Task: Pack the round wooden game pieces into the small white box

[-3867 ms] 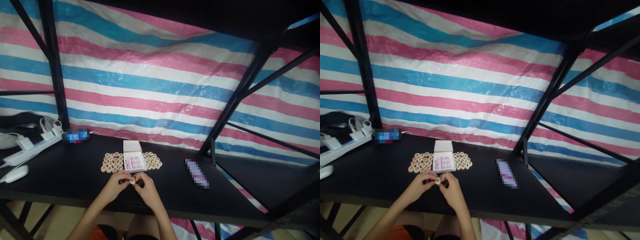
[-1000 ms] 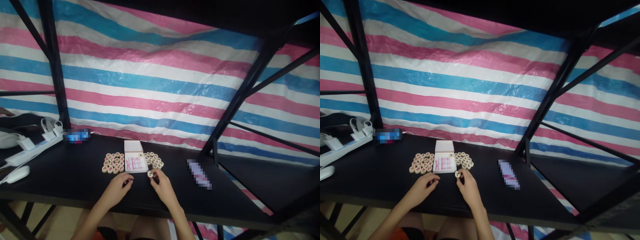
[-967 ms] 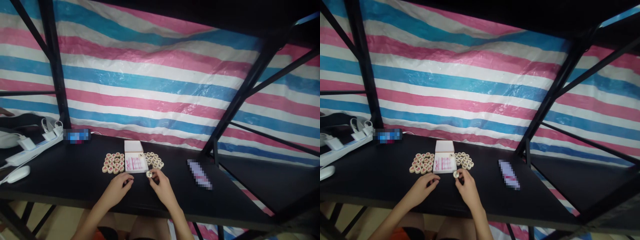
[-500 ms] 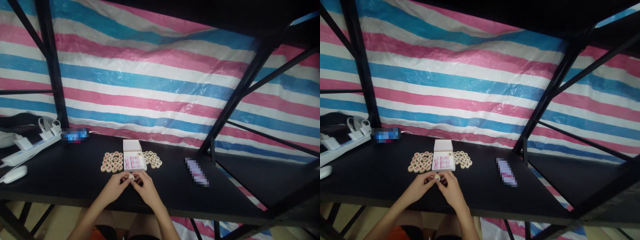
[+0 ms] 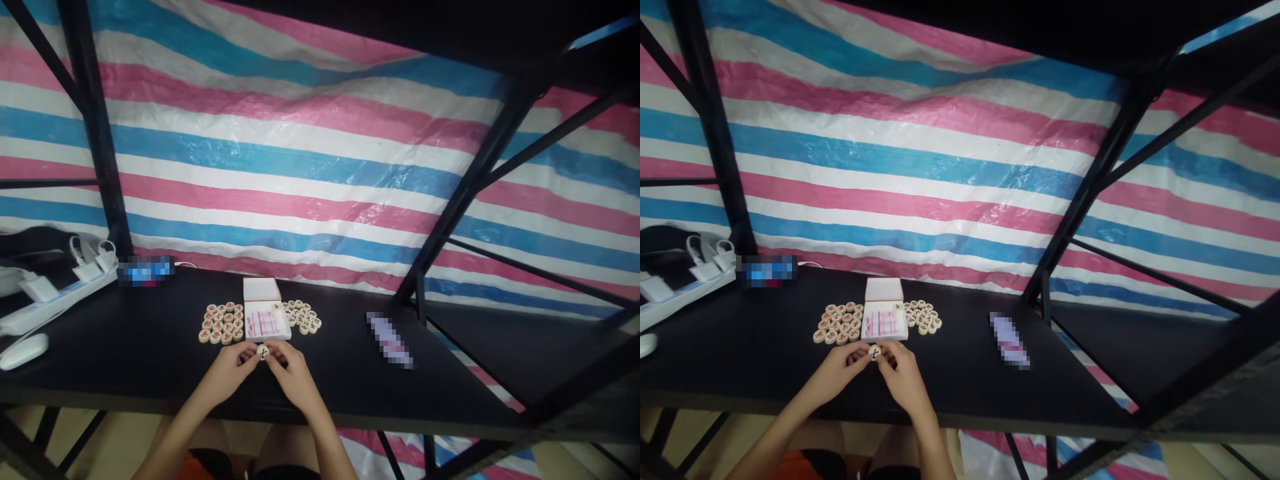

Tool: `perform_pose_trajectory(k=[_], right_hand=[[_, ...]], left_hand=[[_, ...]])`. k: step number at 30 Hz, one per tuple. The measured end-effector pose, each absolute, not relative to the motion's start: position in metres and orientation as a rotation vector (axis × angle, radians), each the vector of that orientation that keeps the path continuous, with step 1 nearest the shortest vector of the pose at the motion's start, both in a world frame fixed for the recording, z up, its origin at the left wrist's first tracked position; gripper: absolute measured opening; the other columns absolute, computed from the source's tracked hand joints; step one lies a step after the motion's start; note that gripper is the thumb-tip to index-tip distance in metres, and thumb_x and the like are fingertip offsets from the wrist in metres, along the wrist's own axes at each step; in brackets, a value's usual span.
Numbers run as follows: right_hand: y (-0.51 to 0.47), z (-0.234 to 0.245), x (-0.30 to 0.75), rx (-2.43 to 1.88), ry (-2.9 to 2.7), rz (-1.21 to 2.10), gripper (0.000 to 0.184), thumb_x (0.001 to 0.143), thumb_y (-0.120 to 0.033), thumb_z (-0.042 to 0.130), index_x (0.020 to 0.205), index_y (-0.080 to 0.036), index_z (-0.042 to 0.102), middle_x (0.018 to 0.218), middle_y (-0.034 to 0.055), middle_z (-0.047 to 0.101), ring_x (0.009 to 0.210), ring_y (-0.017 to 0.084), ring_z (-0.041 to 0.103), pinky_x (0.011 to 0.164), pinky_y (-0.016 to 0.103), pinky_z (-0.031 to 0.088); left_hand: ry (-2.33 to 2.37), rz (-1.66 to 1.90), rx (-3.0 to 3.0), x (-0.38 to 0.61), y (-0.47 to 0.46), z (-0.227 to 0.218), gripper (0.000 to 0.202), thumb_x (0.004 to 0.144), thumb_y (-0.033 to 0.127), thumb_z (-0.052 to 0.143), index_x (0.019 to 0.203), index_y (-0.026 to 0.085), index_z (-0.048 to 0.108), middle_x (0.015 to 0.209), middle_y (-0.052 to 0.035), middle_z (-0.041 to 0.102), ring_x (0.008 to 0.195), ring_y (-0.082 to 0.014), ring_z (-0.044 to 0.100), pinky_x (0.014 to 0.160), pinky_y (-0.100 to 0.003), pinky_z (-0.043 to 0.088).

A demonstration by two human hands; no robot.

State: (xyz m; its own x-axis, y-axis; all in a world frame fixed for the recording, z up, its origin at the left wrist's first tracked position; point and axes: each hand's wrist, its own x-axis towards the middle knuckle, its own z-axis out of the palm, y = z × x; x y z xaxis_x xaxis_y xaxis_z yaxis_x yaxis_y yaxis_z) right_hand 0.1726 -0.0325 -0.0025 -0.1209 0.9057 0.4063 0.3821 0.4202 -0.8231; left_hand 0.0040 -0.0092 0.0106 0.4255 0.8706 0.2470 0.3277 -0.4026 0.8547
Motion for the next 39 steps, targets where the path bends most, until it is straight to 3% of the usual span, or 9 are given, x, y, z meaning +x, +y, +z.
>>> perform_pose_trajectory(k=[6,12,19,25,29,34,39], right_hand=[[-0.031,-0.004,0.173,-1.124,-1.719,0.658,0.023,0.089,-0.025,0.048,0.105,-0.021,0.064,0.093,0.0046,0.068,0.084,0.017,0.062,0.077,0.027,0.047],[-0.032,-0.001,0.171,-1.143,-1.745,0.698,0.024,0.087,-0.024,0.051,0.108,-0.021,0.062,0.091,0.0040,0.068,0.080,0.017,0.063,0.074,0.027,0.048],[-0.032,-0.003,0.172,-1.206,-1.737,0.676,0.018,0.087,-0.026,0.051,0.101,-0.021,0.063,0.063,-0.0026,0.061,0.058,0.013,0.056,0.058,0.021,0.043],[-0.037,0.004,0.172,-1.104,-1.720,0.769,0.017,0.086,-0.024,0.051,0.100,-0.022,0.059,0.083,0.0016,0.069,0.074,0.016,0.064,0.067,0.024,0.047],[-0.039,0.007,0.171,-1.100,-1.742,0.798,0.018,0.087,-0.027,0.052,0.103,-0.023,0.057,0.093,0.0031,0.070,0.083,0.017,0.065,0.073,0.026,0.048],[-0.035,0.000,0.172,-1.138,-1.655,0.824,0.024,0.089,-0.031,0.050,0.111,-0.022,0.054,0.090,0.0040,0.070,0.082,0.018,0.066,0.077,0.029,0.049],[-0.032,-0.001,0.172,-1.141,-1.753,0.663,0.019,0.089,-0.027,0.049,0.100,-0.023,0.064,0.092,0.0035,0.068,0.086,0.018,0.062,0.076,0.028,0.047]], left_hand=[[1.010,0.899,1.919,0.005,-0.011,0.013,0.025,0.085,0.033,0.048,0.086,0.016,0.067,0.076,-0.0030,0.069,0.069,-0.0167,0.059,0.062,-0.023,0.042],[0.978,0.929,1.877,0.004,-0.010,0.014,0.024,0.084,0.034,0.050,0.085,0.016,0.066,0.077,-0.0029,0.069,0.072,-0.0175,0.060,0.065,-0.024,0.044],[0.988,0.946,1.821,0.003,-0.006,0.009,0.023,0.083,0.035,0.052,0.090,0.017,0.065,0.073,-0.0016,0.066,0.069,-0.0169,0.059,0.063,-0.024,0.043],[1.012,0.960,1.837,0.004,-0.006,0.013,0.030,0.085,0.040,0.049,0.074,0.016,0.064,0.068,-0.0012,0.064,0.068,-0.0174,0.058,0.064,-0.025,0.043],[0.933,0.960,1.785,0.005,-0.007,0.014,0.026,0.084,0.037,0.051,0.084,0.015,0.064,0.076,-0.0032,0.067,0.072,-0.0177,0.059,0.066,-0.025,0.044],[1.018,0.934,1.828,0.005,-0.005,0.009,0.021,0.080,0.034,0.055,0.087,0.016,0.063,0.071,-0.0014,0.065,0.066,-0.0158,0.057,0.058,-0.023,0.040],[1.001,0.934,1.838,0.004,-0.005,0.008,0.018,0.080,0.031,0.054,0.086,0.017,0.063,0.069,-0.0001,0.063,0.065,-0.0150,0.056,0.058,-0.023,0.040]])
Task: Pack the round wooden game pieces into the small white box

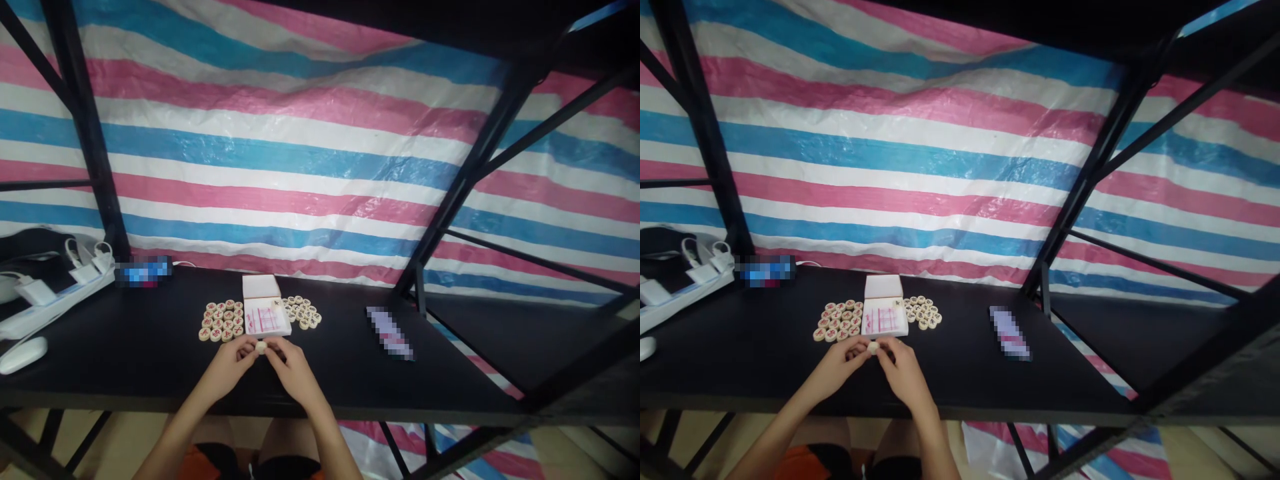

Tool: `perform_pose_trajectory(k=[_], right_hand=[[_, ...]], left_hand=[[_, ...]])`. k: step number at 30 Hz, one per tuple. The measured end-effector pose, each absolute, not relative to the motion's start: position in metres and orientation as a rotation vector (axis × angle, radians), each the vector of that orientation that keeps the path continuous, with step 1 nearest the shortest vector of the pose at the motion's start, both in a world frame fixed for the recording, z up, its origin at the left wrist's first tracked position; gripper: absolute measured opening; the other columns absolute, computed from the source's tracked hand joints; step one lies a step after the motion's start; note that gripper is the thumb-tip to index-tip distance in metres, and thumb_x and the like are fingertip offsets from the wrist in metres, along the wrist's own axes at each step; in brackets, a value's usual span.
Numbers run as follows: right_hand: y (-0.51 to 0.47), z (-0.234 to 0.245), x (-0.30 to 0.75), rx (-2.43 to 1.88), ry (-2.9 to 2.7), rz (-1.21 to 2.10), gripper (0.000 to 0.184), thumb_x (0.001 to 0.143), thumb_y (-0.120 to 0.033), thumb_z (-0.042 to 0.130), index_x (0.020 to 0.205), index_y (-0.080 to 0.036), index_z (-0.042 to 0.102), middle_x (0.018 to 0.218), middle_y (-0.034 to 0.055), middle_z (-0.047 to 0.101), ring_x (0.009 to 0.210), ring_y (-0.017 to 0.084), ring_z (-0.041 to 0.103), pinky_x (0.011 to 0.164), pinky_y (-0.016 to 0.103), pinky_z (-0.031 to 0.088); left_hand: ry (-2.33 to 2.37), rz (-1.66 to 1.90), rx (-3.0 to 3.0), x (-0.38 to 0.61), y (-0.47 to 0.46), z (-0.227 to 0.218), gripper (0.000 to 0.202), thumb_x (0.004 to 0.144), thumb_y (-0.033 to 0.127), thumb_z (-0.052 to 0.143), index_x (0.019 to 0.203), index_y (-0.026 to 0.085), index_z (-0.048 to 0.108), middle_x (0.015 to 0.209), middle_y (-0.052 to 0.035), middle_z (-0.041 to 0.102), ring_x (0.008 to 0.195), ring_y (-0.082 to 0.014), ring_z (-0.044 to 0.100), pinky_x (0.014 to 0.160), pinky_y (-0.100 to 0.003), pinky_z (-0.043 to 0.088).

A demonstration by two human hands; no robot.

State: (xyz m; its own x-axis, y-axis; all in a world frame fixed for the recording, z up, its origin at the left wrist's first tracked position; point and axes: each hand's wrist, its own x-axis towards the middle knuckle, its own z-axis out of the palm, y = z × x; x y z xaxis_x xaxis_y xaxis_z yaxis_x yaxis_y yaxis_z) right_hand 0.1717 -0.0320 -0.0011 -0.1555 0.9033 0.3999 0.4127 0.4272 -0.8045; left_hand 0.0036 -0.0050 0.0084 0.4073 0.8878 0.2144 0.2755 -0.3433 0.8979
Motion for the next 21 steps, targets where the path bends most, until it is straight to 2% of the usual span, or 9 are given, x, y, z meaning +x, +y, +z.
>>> perform_pose_trajectory(k=[3,6,9,12,17,21], right_hand=[[-0.032,-0.001,0.172,-1.186,-1.762,0.577,0.020,0.089,-0.027,0.049,0.101,-0.022,0.065,0.082,0.0022,0.065,0.075,0.016,0.060,0.070,0.025,0.045],[-0.033,0.000,0.172,-1.191,-1.765,0.653,0.023,0.091,-0.028,0.047,0.105,-0.021,0.063,0.069,-0.0007,0.063,0.065,0.014,0.059,0.064,0.023,0.044],[-0.035,0.002,0.172,-1.158,-1.753,0.729,0.022,0.091,-0.026,0.047,0.106,-0.022,0.061,0.074,0.0001,0.066,0.070,0.015,0.062,0.068,0.023,0.045],[-0.037,0.004,0.170,-1.144,-1.747,0.729,0.019,0.089,-0.026,0.049,0.103,-0.022,0.062,0.079,0.0006,0.068,0.073,0.015,0.063,0.069,0.024,0.047],[-0.035,0.002,0.170,-1.105,-1.699,0.762,0.017,0.088,-0.031,0.052,0.100,-0.021,0.060,0.091,0.0036,0.070,0.081,0.017,0.065,0.072,0.027,0.050],[-0.034,-0.001,0.171,-1.123,-1.675,0.802,0.024,0.088,-0.032,0.051,0.109,-0.022,0.057,0.086,0.0030,0.071,0.077,0.017,0.067,0.073,0.027,0.051]], left_hand=[[0.999,0.940,1.823,0.004,-0.007,0.011,0.020,0.080,0.034,0.055,0.086,0.017,0.062,0.070,-0.0002,0.063,0.066,-0.0156,0.057,0.059,-0.023,0.040],[0.963,0.947,1.801,0.003,-0.008,0.013,0.023,0.083,0.037,0.053,0.088,0.017,0.063,0.074,-0.0015,0.065,0.070,-0.0168,0.059,0.064,-0.025,0.043],[0.926,0.967,1.775,0.002,-0.006,0.010,0.026,0.086,0.038,0.050,0.089,0.017,0.064,0.080,-0.0032,0.067,0.076,-0.0177,0.060,0.070,-0.026,0.045],[0.940,0.993,1.762,0.001,-0.002,0.004,0.024,0.084,0.038,0.053,0.086,0.017,0.064,0.079,-0.0031,0.067,0.076,-0.0177,0.060,0.069,-0.026,0.046],[1.004,1.024,1.743,0.002,0.002,-0.004,0.030,0.075,0.032,0.062,0.100,0.016,0.062,0.092,-0.0056,0.067,0.065,-0.0137,0.055,0.058,-0.023,0.041],[1.033,1.006,1.753,0.003,0.000,-0.002,0.036,0.068,0.021,0.062,0.103,0.016,0.062,0.093,-0.0056,0.068,0.060,-0.0121,0.052,0.055,-0.023,0.038]])
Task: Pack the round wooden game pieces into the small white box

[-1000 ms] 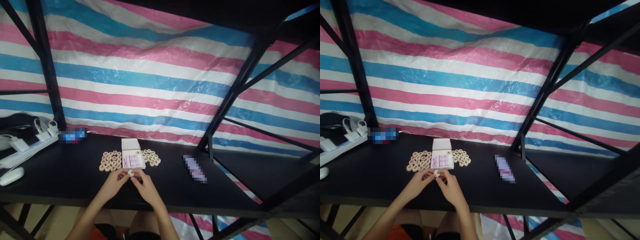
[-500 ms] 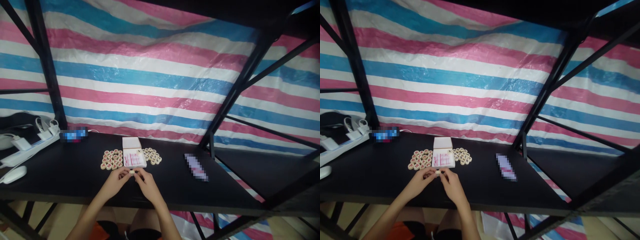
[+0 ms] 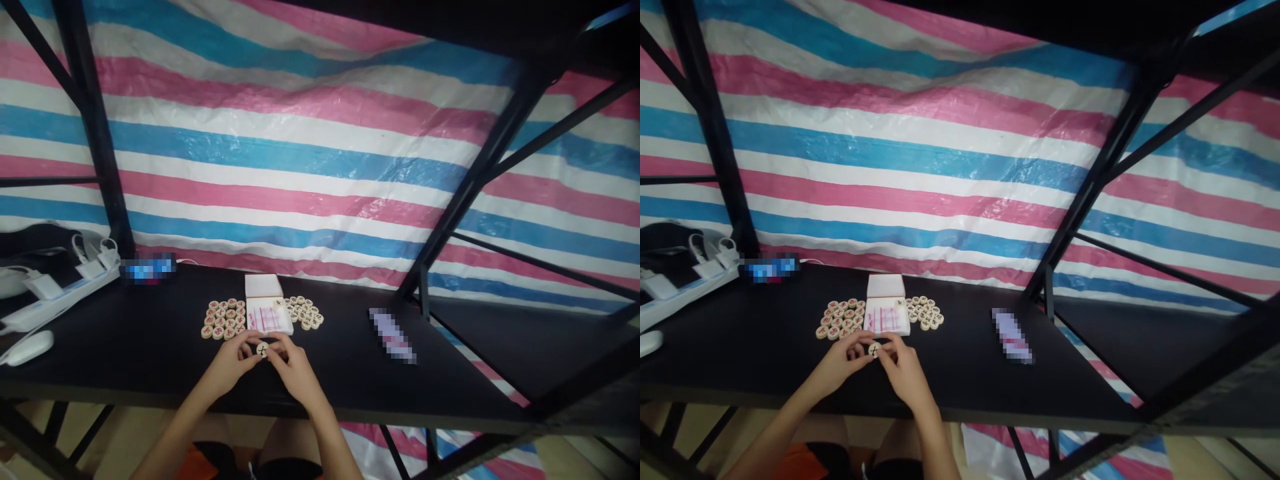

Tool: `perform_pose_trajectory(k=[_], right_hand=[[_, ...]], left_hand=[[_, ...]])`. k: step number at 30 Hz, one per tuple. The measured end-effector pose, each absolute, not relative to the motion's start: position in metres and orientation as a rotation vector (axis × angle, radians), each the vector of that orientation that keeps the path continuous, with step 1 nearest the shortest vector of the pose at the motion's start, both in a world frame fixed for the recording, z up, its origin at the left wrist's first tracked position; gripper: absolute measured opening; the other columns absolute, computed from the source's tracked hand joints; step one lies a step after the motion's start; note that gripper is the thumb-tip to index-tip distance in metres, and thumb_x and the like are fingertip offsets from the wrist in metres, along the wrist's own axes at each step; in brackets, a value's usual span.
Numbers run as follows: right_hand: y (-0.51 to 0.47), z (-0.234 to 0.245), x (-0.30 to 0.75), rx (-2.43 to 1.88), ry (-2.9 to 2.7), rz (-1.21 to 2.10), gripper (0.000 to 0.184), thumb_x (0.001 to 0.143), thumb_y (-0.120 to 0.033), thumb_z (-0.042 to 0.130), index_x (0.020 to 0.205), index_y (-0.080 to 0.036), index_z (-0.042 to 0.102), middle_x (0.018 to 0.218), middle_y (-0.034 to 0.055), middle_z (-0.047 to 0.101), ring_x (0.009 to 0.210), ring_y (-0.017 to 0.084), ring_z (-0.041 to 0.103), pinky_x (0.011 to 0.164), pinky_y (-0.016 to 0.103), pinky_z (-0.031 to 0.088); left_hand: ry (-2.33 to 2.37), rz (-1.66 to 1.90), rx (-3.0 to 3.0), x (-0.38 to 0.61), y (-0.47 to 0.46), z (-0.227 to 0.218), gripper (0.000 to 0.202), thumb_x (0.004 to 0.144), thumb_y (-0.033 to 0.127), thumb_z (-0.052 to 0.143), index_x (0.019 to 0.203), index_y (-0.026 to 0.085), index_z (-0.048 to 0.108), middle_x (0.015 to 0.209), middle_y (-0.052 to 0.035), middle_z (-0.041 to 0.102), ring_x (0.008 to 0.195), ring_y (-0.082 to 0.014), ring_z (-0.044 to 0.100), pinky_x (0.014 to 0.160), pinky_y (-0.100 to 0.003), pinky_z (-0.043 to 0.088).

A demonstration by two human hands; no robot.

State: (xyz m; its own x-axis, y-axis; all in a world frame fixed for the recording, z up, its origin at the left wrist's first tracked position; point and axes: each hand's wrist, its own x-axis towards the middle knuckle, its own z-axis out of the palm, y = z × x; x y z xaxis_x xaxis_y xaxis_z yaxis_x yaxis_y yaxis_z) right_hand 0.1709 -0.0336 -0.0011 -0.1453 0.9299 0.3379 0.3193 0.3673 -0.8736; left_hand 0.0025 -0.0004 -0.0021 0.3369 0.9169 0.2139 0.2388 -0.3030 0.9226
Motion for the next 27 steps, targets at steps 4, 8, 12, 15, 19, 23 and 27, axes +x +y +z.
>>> perform_pose_trajectory(k=[4,8,12,15,19,23,27], right_hand=[[-0.034,0.001,0.171,-1.099,-1.743,0.774,0.019,0.089,-0.028,0.050,0.101,-0.022,0.063,0.089,0.0030,0.070,0.083,0.017,0.066,0.074,0.027,0.049],[-0.035,0.003,0.172,-1.131,-1.743,0.644,0.016,0.087,-0.024,0.051,0.097,-0.022,0.063,0.092,0.0029,0.066,0.083,0.016,0.062,0.071,0.025,0.047],[-0.033,0.002,0.174,-1.132,-1.701,0.603,0.014,0.087,-0.023,0.051,0.095,-0.021,0.063,0.094,0.0031,0.062,0.083,0.015,0.059,0.071,0.024,0.045],[-0.033,0.000,0.174,-1.140,-1.697,0.624,0.014,0.087,-0.024,0.052,0.095,-0.021,0.063,0.090,0.0026,0.063,0.079,0.015,0.059,0.071,0.024,0.045],[-0.033,0.000,0.173,-1.145,-1.697,0.635,0.015,0.087,-0.025,0.052,0.095,-0.020,0.064,0.089,0.0026,0.065,0.079,0.015,0.060,0.072,0.024,0.045],[-0.032,-0.002,0.173,-1.152,-1.679,0.696,0.015,0.086,-0.025,0.053,0.095,-0.019,0.064,0.088,0.0034,0.068,0.080,0.016,0.062,0.071,0.024,0.046],[-0.032,-0.002,0.173,-1.168,-1.665,0.712,0.016,0.086,-0.026,0.054,0.094,-0.019,0.065,0.088,0.0041,0.070,0.080,0.017,0.064,0.070,0.025,0.047]], left_hand=[[1.053,0.995,1.776,0.002,-0.001,0.000,0.033,0.068,0.024,0.062,0.100,0.016,0.064,0.084,-0.0033,0.068,0.060,-0.0128,0.053,0.054,-0.023,0.039],[1.056,1.041,1.768,0.002,-0.001,0.001,0.029,0.076,0.034,0.059,0.099,0.017,0.063,0.085,-0.0042,0.066,0.065,-0.0145,0.055,0.058,-0.024,0.041],[1.004,1.016,1.779,0.003,-0.003,0.006,0.025,0.081,0.036,0.056,0.092,0.016,0.065,0.076,-0.0026,0.065,0.068,-0.0163,0.057,0.062,-0.025,0.043],[0.973,0.989,1.797,0.003,-0.005,0.010,0.023,0.082,0.036,0.055,0.085,0.016,0.065,0.074,-0.0021,0.065,0.068,-0.0164,0.057,0.063,-0.025,0.043],[0.954,0.978,1.789,0.002,-0.007,0.012,0.022,0.082,0.036,0.055,0.084,0.016,0.065,0.074,-0.0019,0.066,0.071,-0.0169,0.059,0.065,-0.025,0.044],[0.961,0.987,1.800,0.002,-0.007,0.012,0.022,0.083,0.036,0.053,0.084,0.017,0.064,0.075,-0.0017,0.066,0.070,-0.0165,0.059,0.065,-0.024,0.044],[0.980,0.966,1.820,0.003,-0.007,0.011,0.020,0.081,0.033,0.054,0.083,0.016,0.064,0.073,-0.0016,0.067,0.068,-0.0164,0.059,0.061,-0.024,0.042]])
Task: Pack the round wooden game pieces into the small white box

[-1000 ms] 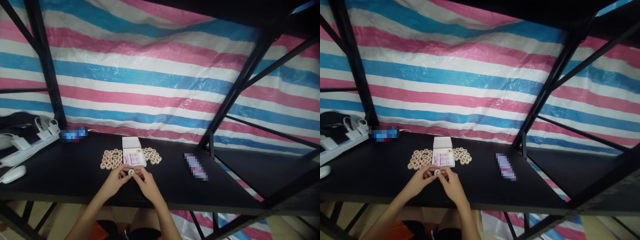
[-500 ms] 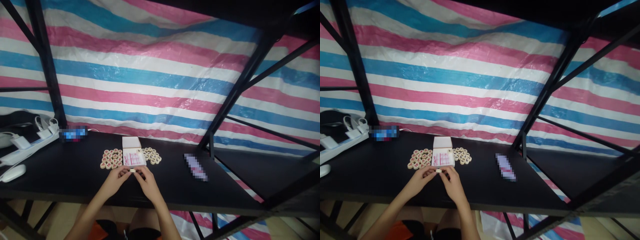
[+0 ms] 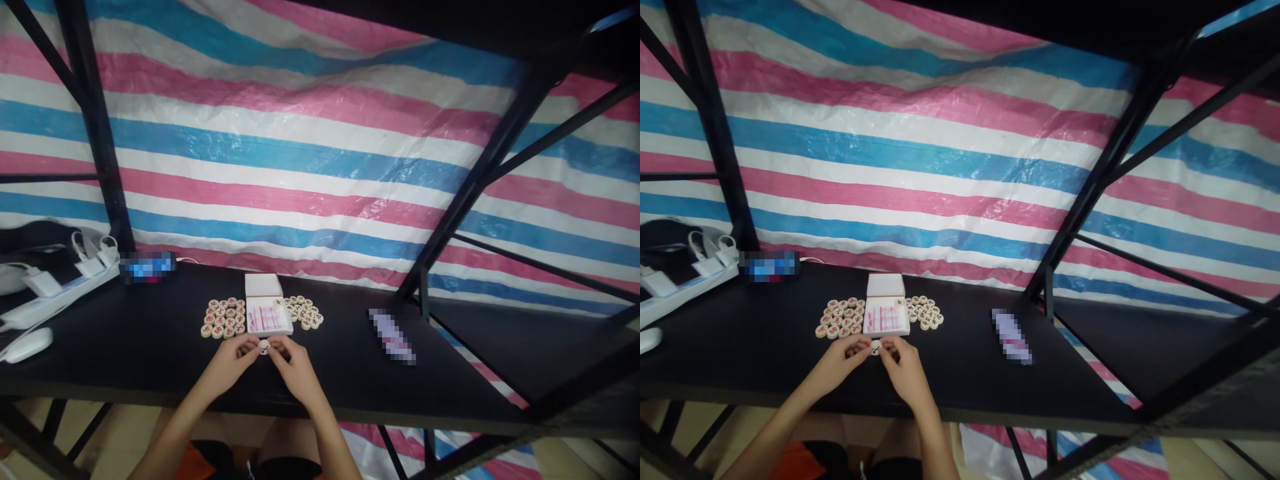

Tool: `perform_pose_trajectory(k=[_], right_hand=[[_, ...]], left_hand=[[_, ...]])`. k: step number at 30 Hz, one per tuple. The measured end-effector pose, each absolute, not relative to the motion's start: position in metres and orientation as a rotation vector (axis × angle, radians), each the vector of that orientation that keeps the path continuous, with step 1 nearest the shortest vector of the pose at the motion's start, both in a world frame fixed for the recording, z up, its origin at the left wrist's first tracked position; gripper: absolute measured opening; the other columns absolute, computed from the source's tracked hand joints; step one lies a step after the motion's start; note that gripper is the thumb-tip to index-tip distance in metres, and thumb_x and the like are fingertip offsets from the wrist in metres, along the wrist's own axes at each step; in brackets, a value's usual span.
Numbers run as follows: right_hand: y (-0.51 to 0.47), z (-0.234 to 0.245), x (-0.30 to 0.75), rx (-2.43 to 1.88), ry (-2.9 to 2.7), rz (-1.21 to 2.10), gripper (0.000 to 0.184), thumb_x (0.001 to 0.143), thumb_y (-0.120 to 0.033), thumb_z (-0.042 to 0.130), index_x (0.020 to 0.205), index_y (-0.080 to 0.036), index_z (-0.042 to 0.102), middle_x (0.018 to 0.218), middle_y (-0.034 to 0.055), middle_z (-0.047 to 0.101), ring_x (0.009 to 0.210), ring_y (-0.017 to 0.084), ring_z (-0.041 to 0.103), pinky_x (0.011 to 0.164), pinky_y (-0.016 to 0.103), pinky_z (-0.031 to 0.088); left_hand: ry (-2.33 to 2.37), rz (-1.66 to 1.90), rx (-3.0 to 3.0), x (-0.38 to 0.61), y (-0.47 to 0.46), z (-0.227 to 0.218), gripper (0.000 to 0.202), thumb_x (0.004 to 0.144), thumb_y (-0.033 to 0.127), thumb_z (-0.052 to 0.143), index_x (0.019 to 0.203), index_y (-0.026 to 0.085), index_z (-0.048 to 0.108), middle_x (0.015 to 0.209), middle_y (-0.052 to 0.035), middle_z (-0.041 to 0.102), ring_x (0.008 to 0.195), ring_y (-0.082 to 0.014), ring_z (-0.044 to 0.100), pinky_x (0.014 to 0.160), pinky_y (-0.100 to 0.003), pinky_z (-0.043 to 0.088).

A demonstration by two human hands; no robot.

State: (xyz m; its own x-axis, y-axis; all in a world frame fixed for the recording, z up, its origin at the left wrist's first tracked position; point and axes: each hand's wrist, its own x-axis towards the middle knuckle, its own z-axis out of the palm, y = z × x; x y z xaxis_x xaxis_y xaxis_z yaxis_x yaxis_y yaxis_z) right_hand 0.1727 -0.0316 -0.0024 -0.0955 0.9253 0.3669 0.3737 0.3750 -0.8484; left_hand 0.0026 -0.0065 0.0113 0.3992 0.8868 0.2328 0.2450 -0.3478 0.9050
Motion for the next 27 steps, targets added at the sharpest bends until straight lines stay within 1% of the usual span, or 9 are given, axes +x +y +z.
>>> perform_pose_trajectory(k=[7,14,20,23,27], right_hand=[[-0.0324,-0.0008,0.1723,-1.169,-1.645,0.693,0.016,0.085,-0.026,0.055,0.095,-0.018,0.065,0.087,0.0046,0.069,0.079,0.017,0.064,0.071,0.025,0.047],[-0.0309,-0.0036,0.1724,-1.157,-1.671,0.694,0.020,0.081,-0.023,0.058,0.099,-0.018,0.065,0.087,0.0035,0.069,0.073,0.015,0.062,0.065,0.024,0.047],[-0.0294,-0.0036,0.1725,-1.171,-1.684,0.687,0.021,0.083,-0.024,0.055,0.101,-0.018,0.065,0.087,0.0044,0.069,0.076,0.016,0.063,0.067,0.026,0.047],[-0.0297,-0.0029,0.1724,-1.161,-1.692,0.678,0.017,0.083,-0.022,0.054,0.096,-0.020,0.065,0.086,0.0030,0.068,0.075,0.016,0.062,0.066,0.025,0.046],[-0.0302,-0.0029,0.1723,-1.162,-1.680,0.667,0.012,0.078,-0.016,0.057,0.087,-0.020,0.063,0.083,0.0010,0.064,0.069,0.013,0.059,0.059,0.022,0.044]], left_hand=[[1.016,0.941,1.851,0.0036,-0.0060,0.0120,0.015,0.079,0.029,0.053,0.078,0.016,0.062,0.069,-0.0002,0.064,0.067,-0.0156,0.058,0.061,-0.023,0.042],[1.007,0.939,1.857,0.0031,-0.0083,0.0134,0.020,0.082,0.032,0.052,0.076,0.016,0.062,0.067,0.0003,0.061,0.065,-0.0151,0.055,0.061,-0.023,0.041],[0.978,0.941,1.824,0.0022,-0.0075,0.0132,0.021,0.082,0.034,0.052,0.076,0.017,0.062,0.069,-0.0003,0.062,0.068,-0.0163,0.057,0.064,-0.024,0.043],[0.975,0.949,1.805,0.0016,-0.0063,0.0111,0.018,0.081,0.033,0.054,0.080,0.017,0.063,0.069,-0.0001,0.063,0.067,-0.0162,0.057,0.063,-0.024,0.042],[0.961,0.972,1.775,0.0009,-0.0049,0.0079,0.020,0.079,0.030,0.056,0.092,0.017,0.063,0.071,-0.0005,0.065,0.067,-0.0163,0.058,0.060,-0.024,0.041]])
